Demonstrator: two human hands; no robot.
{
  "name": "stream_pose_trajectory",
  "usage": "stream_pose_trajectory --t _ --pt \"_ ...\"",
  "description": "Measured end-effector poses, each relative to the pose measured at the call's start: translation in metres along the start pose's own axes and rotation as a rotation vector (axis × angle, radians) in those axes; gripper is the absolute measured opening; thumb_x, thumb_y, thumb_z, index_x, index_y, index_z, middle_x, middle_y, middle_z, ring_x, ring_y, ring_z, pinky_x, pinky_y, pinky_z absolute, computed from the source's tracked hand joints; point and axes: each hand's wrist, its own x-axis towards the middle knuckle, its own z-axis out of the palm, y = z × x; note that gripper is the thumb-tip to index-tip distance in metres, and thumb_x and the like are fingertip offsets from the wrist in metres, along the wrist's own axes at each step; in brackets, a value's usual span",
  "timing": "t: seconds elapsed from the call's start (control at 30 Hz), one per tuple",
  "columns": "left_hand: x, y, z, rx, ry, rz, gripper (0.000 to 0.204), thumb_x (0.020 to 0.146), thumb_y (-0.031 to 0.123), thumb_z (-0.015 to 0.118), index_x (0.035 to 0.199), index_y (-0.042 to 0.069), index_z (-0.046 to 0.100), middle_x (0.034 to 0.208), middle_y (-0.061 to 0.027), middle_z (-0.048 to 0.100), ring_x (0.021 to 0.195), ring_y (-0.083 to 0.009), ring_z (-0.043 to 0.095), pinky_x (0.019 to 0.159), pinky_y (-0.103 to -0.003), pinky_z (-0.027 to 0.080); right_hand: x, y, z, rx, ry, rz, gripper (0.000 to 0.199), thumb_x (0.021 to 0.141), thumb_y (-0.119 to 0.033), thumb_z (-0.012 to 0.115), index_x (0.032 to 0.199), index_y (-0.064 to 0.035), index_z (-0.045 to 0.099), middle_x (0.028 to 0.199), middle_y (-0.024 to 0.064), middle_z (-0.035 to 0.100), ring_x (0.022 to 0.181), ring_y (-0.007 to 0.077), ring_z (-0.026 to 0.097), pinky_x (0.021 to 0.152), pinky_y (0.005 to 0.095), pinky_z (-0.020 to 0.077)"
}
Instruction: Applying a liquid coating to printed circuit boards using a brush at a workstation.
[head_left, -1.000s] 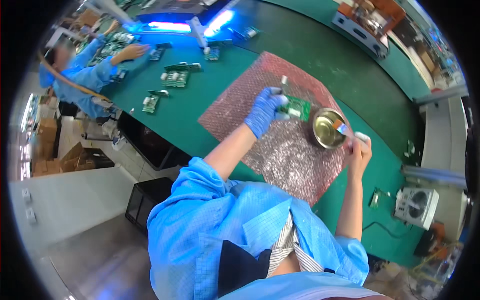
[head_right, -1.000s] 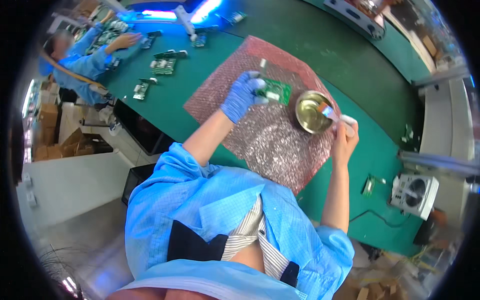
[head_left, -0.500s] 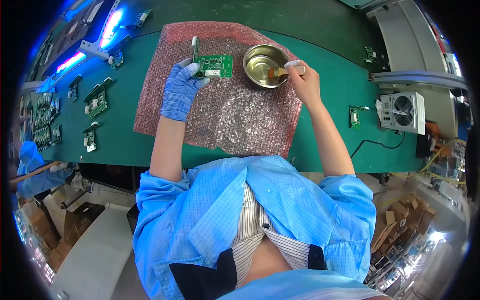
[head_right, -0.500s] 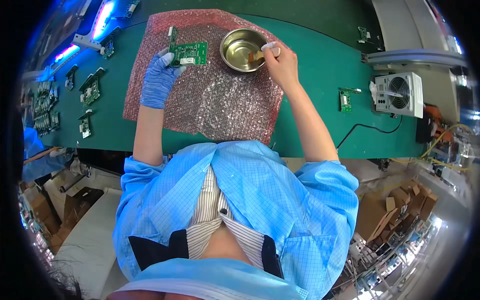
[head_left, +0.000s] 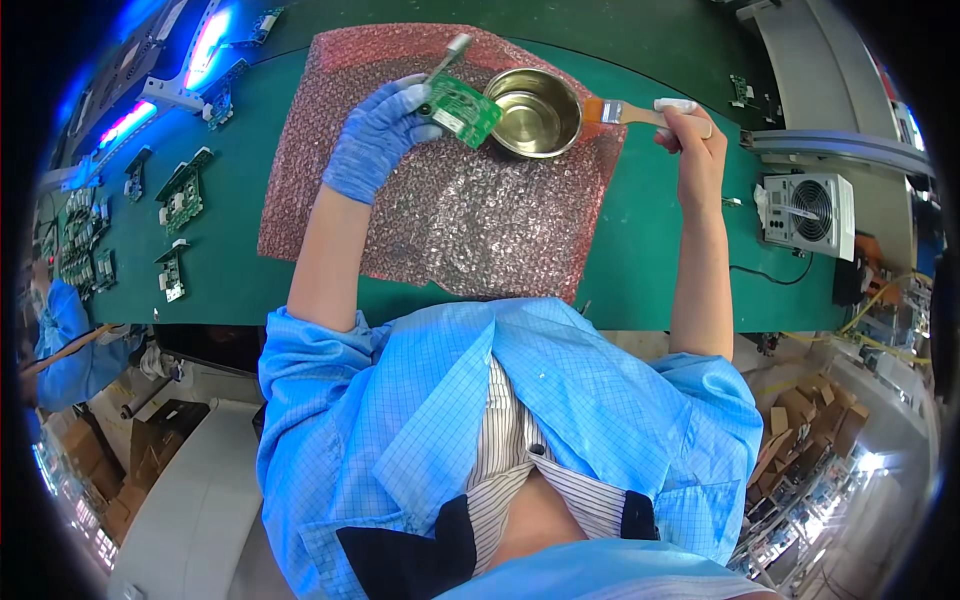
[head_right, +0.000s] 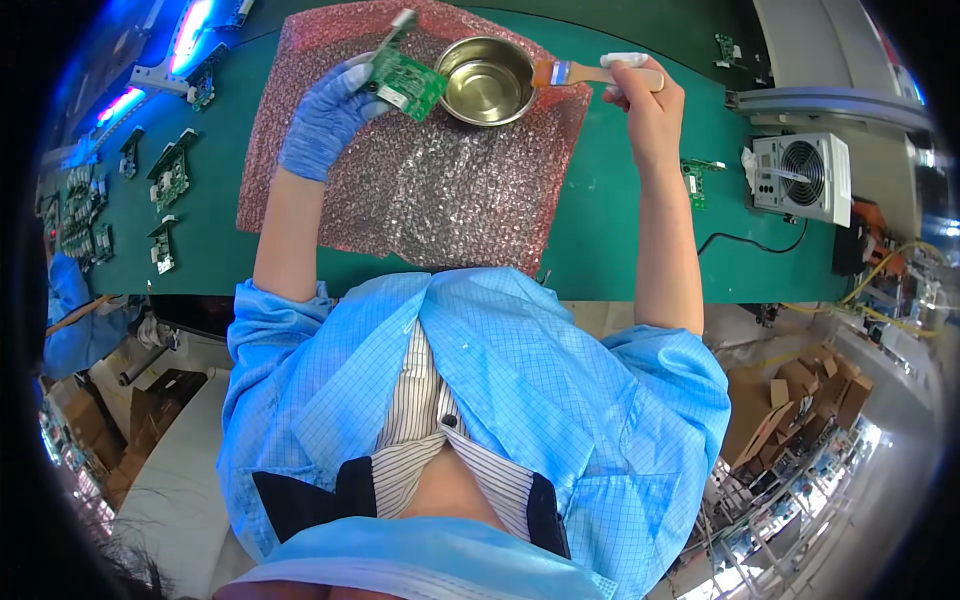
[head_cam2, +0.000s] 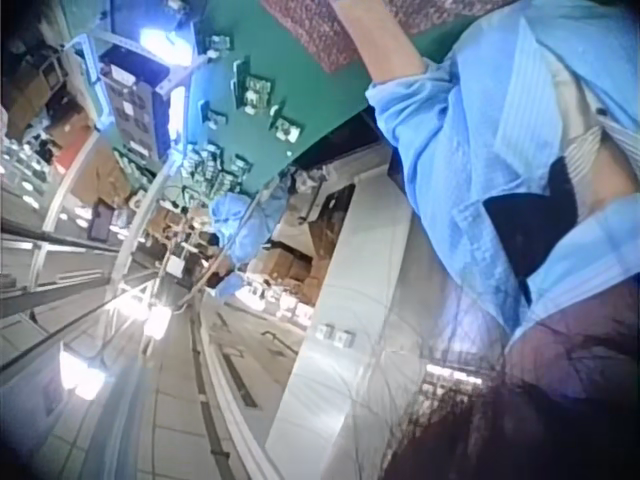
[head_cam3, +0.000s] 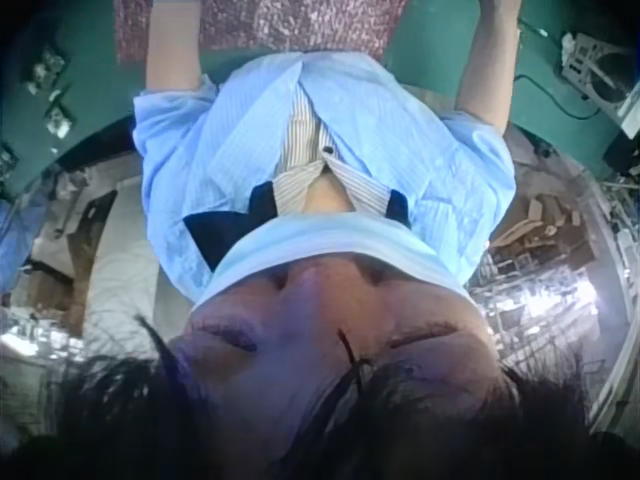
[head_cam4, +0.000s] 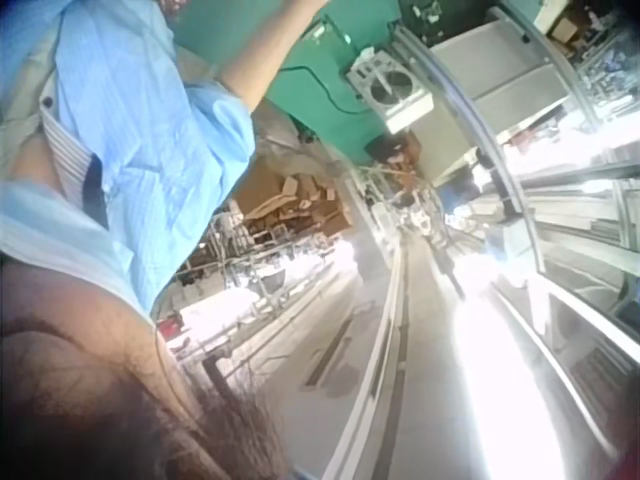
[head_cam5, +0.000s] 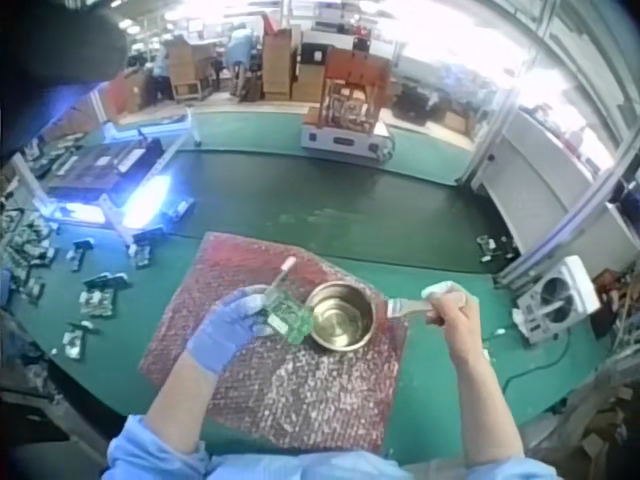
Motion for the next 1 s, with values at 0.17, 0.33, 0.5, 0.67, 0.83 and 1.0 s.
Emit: stream_pose_trajectory --t 0.17,0.33,0.5,0.67,0.83,1.0 --pt "0.005 -0.003 0.018 0.157 -0.08 -0.085 0.045 0.081 0.026 0.066 0.117 0.001 0.056 0.106 -0.0107 0.062 0.097 -0.0193 0.062 0.079 -0.033 0.055 -0.002 -0.013 0.021 -0.012 -0.323 -0.122 0.025 0.088 -0.022 0.06 0.101 -0.0008 0.064 0.083 0.0022 0.063 0.074 0.0073 0.056 0.064 0.0215 0.0436" --pt "0.003 0.0 0.031 0.285 -0.095 -0.106 0.047 0.08 0.029 0.068 0.118 0.004 0.057 0.108 -0.0104 0.062 0.098 -0.0194 0.061 0.082 -0.035 0.054 0.0 -0.017 0.041 -0.015 -0.545 -0.159 0.022 0.09 -0.017 0.059 0.105 -0.0021 0.063 0.088 0.0022 0.065 0.079 0.0079 0.057 0.07 0.0242 0.046" --pt "0.002 0.004 0.031 0.323 -0.159 -0.12 0.05 0.079 0.031 0.069 0.119 0.004 0.056 0.109 -0.01 0.061 0.098 -0.0204 0.062 0.083 -0.035 0.054 0.002 -0.02 0.054 -0.096 -0.656 -0.176 0.026 0.089 -0.023 0.06 0.105 -0.0028 0.064 0.086 0.0026 0.065 0.078 0.0072 0.057 0.068 0.0233 0.0457" --pt "0.004 0.004 0.028 0.294 -0.178 -0.079 0.052 0.079 0.031 0.069 0.12 0.003 0.055 0.109 -0.0113 0.061 0.097 -0.0206 0.062 0.081 -0.033 0.054 0.0 -0.02 0.057 -0.18 -0.619 -0.075 0.027 0.088 -0.024 0.061 0.104 -0.0019 0.063 0.089 0.0032 0.063 0.078 0.0087 0.056 0.07 0.0238 0.0455" --pt "0.004 0.01 0.025 0.285 -0.151 -0.074 0.051 0.08 0.03 0.067 0.12 0.003 0.055 0.109 -0.0115 0.061 0.095 -0.0197 0.063 0.079 -0.032 0.054 0.003 -0.018 0.049 -0.01 -0.535 -0.178 0.029 0.088 -0.026 0.061 0.103 -0.0017 0.063 0.082 0.0015 0.064 0.074 0.0079 0.058 0.062 0.0233 0.0453" --pt "0.0 0.012 0.029 0.377 -0.135 -0.093 0.05 0.079 0.033 0.068 0.118 0.003 0.057 0.107 -0.0095 0.062 0.092 -0.0162 0.063 0.076 -0.029 0.054 0.01 -0.019 0.046 -0.034 -0.523 -0.244 0.028 0.088 -0.025 0.061 0.103 -0.0018 0.064 0.082 0.0017 0.064 0.074 0.0079 0.058 0.063 0.0231 0.0454"
